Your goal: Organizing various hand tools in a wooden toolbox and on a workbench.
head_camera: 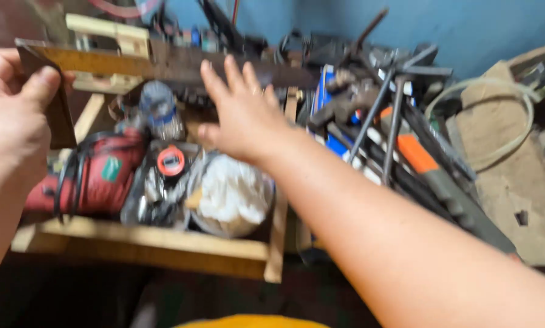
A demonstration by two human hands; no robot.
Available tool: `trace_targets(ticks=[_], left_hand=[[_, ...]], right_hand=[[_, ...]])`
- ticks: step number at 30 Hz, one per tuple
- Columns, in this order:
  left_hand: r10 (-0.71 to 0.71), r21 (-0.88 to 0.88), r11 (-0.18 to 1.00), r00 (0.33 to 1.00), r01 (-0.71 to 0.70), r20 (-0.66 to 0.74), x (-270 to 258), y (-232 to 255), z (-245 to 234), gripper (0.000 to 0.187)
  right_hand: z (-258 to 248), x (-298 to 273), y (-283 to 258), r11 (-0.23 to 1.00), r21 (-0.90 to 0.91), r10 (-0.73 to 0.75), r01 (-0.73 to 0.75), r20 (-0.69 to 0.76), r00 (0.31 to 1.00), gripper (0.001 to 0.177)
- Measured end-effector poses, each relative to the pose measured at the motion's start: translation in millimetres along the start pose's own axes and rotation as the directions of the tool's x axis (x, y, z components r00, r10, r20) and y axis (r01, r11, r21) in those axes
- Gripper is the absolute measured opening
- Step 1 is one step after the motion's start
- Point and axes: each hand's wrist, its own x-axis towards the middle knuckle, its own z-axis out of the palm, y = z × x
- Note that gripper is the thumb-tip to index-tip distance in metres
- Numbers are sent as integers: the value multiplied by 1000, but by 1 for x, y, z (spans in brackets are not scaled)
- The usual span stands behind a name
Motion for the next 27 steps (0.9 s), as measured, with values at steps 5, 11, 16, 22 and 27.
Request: trace_targets(ticks=[5,11,16,22,27], left_hand=[[-65,55,997,997,62,46,53,-12,-1,13],[-151,35,988,978,147,142,94,-45,4,18],[-250,90,967,948,237,197,113,-85,10,22],[-300,119,953,914,278,271,127,-124,22,24],[-211,416,903,955,109,208,131,-144,29,31]], right_hand=[[22,38,-9,998,-20,67,-67,-37,997,107],[35,71,-10,981,20,192,-194,68,979,113],[41,79,0,964,34,260,-265,103,960,116],[55,77,13,953,1,301,-304,143,943,114],[64,71,20,948,-4,312,-317,198,929,114]])
